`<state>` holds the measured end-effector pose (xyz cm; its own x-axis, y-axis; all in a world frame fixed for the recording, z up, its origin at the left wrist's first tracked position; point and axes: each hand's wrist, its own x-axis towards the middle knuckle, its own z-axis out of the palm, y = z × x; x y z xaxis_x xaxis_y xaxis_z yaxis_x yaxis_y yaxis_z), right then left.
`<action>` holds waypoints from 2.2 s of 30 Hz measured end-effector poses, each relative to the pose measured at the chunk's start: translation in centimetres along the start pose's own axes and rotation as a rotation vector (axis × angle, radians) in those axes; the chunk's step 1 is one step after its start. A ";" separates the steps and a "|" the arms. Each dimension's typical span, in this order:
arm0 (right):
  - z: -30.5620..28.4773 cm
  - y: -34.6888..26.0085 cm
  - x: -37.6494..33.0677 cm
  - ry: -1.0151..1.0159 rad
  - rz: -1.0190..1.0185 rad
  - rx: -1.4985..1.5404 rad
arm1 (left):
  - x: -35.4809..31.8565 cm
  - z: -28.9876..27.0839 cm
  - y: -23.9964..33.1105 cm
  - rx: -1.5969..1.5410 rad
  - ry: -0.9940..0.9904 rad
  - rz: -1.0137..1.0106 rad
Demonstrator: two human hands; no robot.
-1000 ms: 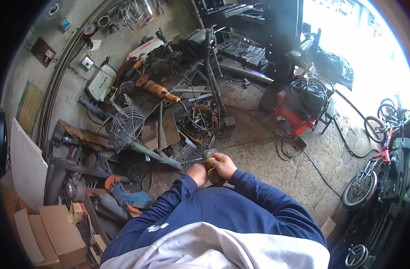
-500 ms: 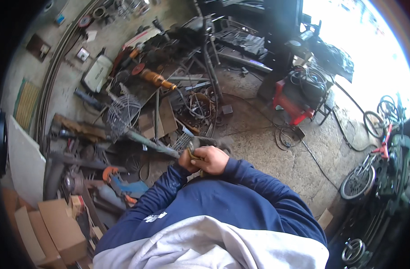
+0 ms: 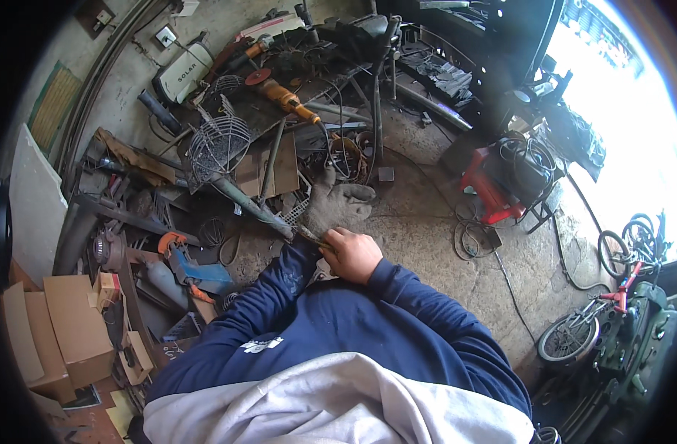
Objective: The person puts on gloves and inserts metal wire pieces into a spherical wire cage structure. They then use a welding torch to weld one of the wires onto the cage.
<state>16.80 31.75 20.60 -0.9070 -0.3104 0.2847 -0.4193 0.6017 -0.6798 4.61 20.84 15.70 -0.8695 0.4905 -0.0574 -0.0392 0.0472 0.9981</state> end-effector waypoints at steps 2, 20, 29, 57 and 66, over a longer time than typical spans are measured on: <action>0.5 0.1 -0.3 0.007 0.022 0.006 | -0.1 -0.2 0.3 -0.043 0.062 -0.013; -0.5 2.4 2.6 0.053 0.265 -0.510 | 2.2 2.4 -0.1 -0.834 0.018 0.336; 2.4 2.3 1.7 -0.355 0.177 -0.148 | 1.6 -1.4 1.6 -0.746 0.189 -0.016; 10.0 2.0 10.6 -0.570 0.243 -0.442 | -5.4 -8.1 -10.1 0.356 -0.178 -0.519; 13.7 0.8 13.2 -0.585 0.130 -0.641 | -5.5 -14.8 -9.9 -0.007 -0.036 -0.552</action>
<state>4.98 18.08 14.54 -0.8569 -0.4323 -0.2808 -0.4151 0.9016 -0.1216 2.45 4.81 6.41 -0.7016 0.4240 -0.5727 -0.4878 0.3000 0.8198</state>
